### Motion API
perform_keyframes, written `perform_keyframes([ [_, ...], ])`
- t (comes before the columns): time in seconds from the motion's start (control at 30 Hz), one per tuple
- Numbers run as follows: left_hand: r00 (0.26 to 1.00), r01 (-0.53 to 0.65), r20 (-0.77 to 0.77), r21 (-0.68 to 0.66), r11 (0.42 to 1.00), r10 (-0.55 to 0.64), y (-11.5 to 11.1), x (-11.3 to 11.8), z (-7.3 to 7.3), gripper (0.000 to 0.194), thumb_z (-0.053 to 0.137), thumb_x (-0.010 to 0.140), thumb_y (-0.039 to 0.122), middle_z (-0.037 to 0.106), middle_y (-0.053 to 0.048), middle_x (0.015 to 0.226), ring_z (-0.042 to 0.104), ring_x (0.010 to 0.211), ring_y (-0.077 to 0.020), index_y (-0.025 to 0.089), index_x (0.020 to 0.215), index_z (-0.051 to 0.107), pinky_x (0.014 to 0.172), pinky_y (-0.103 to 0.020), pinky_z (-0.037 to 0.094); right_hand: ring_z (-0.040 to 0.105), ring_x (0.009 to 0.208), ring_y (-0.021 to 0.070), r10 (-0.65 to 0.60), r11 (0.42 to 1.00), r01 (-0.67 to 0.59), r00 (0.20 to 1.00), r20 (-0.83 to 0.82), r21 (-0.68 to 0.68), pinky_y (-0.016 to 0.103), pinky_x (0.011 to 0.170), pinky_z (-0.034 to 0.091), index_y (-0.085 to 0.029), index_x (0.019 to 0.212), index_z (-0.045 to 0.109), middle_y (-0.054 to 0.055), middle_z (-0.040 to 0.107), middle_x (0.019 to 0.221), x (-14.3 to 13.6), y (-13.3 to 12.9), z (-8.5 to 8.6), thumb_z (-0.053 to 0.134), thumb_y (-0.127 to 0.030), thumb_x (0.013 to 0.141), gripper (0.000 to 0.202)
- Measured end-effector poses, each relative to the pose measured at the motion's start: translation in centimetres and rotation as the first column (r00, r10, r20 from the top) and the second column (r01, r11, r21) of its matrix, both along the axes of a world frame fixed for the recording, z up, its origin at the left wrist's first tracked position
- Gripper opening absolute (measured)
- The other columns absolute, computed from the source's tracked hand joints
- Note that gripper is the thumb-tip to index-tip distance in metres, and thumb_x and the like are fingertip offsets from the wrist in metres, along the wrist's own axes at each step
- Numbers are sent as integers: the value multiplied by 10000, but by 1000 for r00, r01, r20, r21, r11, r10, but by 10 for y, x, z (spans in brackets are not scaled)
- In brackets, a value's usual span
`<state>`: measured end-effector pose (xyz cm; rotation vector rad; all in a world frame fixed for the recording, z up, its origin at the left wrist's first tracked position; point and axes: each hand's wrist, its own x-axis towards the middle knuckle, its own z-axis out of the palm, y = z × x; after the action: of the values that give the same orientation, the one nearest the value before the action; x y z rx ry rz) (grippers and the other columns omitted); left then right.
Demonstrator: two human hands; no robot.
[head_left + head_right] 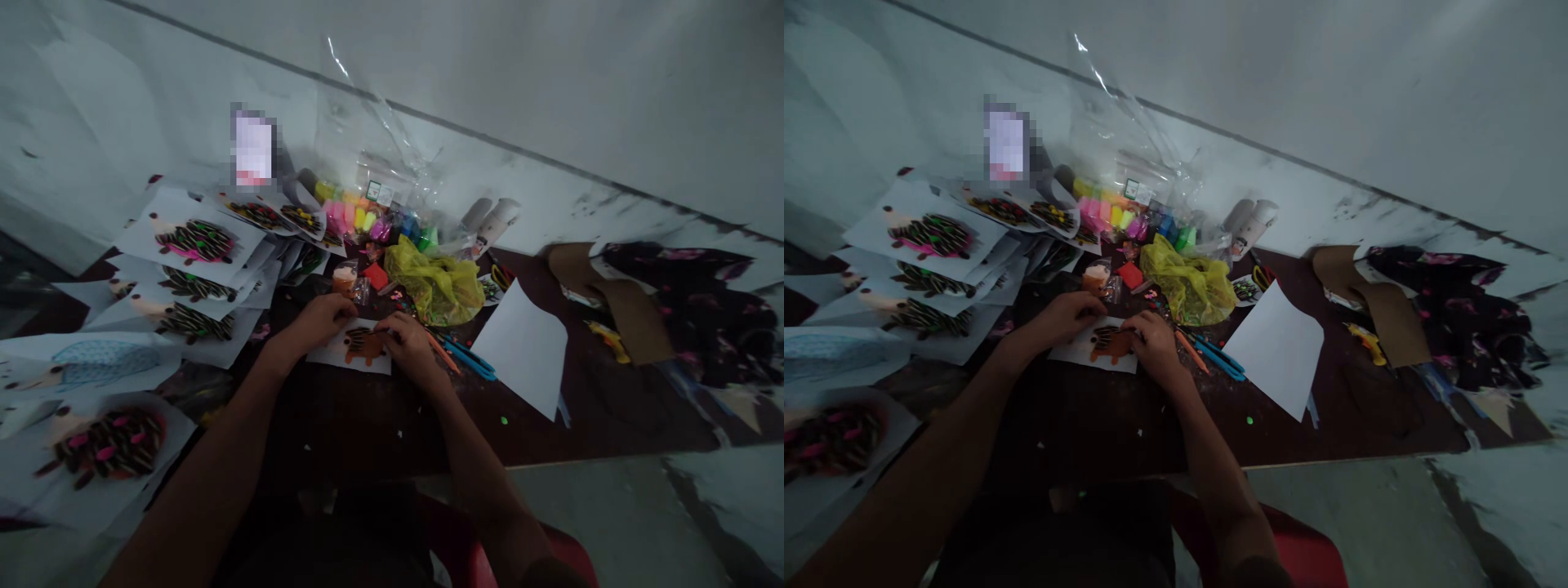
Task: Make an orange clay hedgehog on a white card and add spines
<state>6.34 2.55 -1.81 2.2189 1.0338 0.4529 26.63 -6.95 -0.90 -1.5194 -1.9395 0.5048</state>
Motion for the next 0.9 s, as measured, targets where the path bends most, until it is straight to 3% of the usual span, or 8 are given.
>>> perform_keyframes([
  [0.9,999,9,33,28,1000,-9,1,1,-3,248,557,811,85,748,-70,962,672,905,-195,171,909,768,848,-293,516,631,896,198,11,1000,-14,984,178,15,298,833,480,-219,963,746,57,696,922,-5,5,-9,566,-92,904,228],
])
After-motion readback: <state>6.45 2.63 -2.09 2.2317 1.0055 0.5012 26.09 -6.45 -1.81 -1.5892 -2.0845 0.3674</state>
